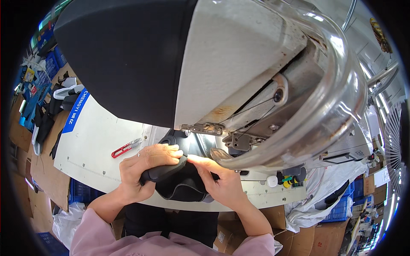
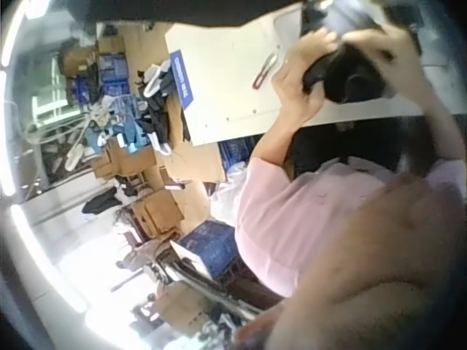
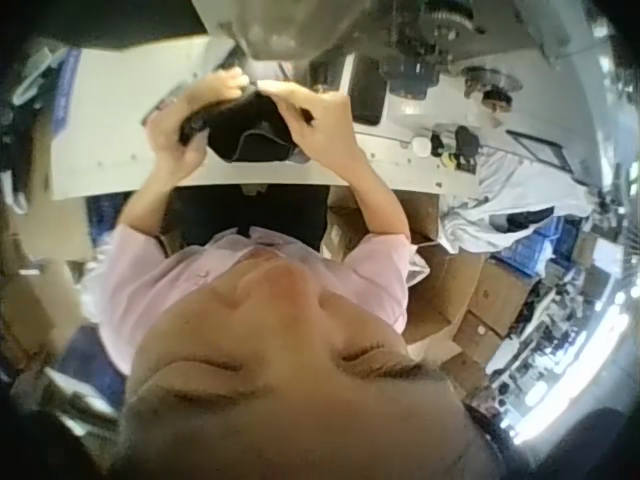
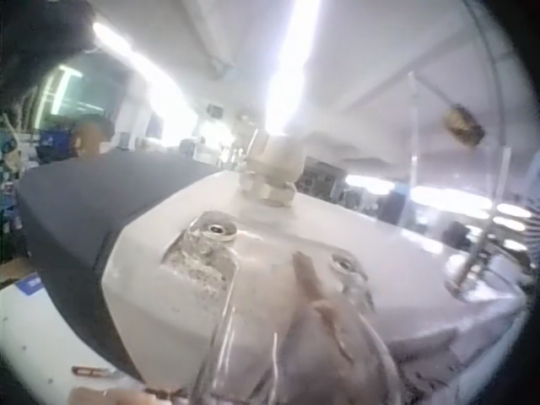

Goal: The person sews shoe components using a sewing machine and trims threads with thread snips.

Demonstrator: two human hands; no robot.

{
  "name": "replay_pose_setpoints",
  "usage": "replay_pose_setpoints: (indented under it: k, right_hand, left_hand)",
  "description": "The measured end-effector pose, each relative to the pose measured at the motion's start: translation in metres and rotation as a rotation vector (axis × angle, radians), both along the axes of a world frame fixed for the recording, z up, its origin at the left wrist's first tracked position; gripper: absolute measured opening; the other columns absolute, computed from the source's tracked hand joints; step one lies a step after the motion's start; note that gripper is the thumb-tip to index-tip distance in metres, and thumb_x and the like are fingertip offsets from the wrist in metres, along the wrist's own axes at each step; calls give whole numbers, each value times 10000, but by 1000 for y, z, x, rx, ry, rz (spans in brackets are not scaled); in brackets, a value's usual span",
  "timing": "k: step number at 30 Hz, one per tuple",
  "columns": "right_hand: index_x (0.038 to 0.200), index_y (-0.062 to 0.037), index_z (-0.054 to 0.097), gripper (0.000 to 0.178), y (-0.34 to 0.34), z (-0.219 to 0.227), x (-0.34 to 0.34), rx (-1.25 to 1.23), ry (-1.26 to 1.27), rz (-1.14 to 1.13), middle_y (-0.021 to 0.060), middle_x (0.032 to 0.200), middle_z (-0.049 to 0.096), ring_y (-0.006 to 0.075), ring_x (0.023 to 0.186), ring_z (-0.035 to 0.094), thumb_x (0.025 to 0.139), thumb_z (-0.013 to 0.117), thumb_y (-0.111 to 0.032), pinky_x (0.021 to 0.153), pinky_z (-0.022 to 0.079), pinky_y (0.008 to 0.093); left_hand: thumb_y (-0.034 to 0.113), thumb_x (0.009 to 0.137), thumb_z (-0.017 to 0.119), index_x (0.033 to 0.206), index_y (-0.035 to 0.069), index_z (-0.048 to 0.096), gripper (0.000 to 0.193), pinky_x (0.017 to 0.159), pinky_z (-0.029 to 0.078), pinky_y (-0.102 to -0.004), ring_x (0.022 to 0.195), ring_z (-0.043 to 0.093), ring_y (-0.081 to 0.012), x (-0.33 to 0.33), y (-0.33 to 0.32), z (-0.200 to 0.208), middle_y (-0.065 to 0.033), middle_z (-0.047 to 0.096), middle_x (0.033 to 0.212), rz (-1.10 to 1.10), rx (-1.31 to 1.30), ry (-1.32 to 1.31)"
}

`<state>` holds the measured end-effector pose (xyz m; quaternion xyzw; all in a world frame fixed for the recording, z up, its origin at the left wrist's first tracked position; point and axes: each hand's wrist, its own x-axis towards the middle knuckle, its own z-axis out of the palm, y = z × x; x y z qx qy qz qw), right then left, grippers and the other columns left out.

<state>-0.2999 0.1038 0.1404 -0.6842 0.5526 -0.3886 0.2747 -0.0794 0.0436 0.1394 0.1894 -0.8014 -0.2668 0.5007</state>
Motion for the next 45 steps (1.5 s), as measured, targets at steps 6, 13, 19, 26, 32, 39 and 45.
replay_pose_setpoints:
  k: [6, 13, 19, 26, 32, 39, 45]
  right_hand:
    - [1090, -75, 723, 195, -5, 6, 2, 57, -18, -109, 65, 982, 725, 119, 894, 650, 901, 678, -89, 843, 487, 266]
    - [1009, -30, 726, 180, -10, 8, -5, -128, -52, 2, 51, 961, 707, 139, 905, 633, 862, 736, -134, 849, 475, 276]
    - [994, -30, 728, 179, -13, 4, -2, 43, -54, -133, 52, 932, 705, 129, 883, 631, 842, 754, -122, 831, 477, 265]
    - [975, -24, 724, 158, -19, -5, -14, 46, 188, -147, 64, 954, 714, 143, 905, 645, 849, 738, -120, 854, 485, 287]
    - [1090, -14, 683, 210, -34, -31, -24, 96, -21, -61, 64, 1051, 702, 160, 990, 637, 899, 668, -101, 928, 469, 294]
    - [1137, -15, 672, 242, -21, -9, -15, 212, 20, -20, 78, 1083, 711, 165, 1016, 647, 928, 641, -130, 921, 477, 294]
    - [1188, -44, 670, 284, -23, 9, -11, 68, 260, 22, 111, 1097, 688, 216, 1022, 641, 939, 635, -177, 905, 471, 308]
  left_hand:
    - [-32, 547, 520, 1051, 43, 690, 537, 1022, 477, -428, 1107, 646, -294, 8, -11, 8, -97, 707, 1112, -60, -176, -240]
    - [-25, 574, 549, 1060, 65, 685, 513, 1014, 487, -416, 1108, 646, -275, 9, -12, 14, -83, 701, 1127, -65, -208, -232]
    - [-37, 553, 573, 1073, 64, 678, 541, 1009, 489, -415, 1109, 643, -279, 9, -11, 16, -85, 696, 1146, -76, -181, -228]
    - [-41, 505, 592, 1081, 57, 676, 591, 993, 500, -430, 1101, 636, -297, 5, -18, 12, -82, 691, 1141, -32, -229, -224]
    - [-65, 498, 539, 1080, 48, 687, 612, 979, 504, -431, 1078, 631, -308, 4, -24, -13, -88, 685, 1119, -57, -115, -170]
    - [-58, 499, 477, 1073, 11, 702, 620, 986, 480, -416, 1048, 635, -309, -6, -15, -27, -139, 692, 1085, 14, 142, 53]
    - [-27, 519, 505, 1060, 31, 700, 578, 1002, 477, -417, 1057, 629, -303, 4, -23, -3, -107, 708, 1069, -28, -127, -140]
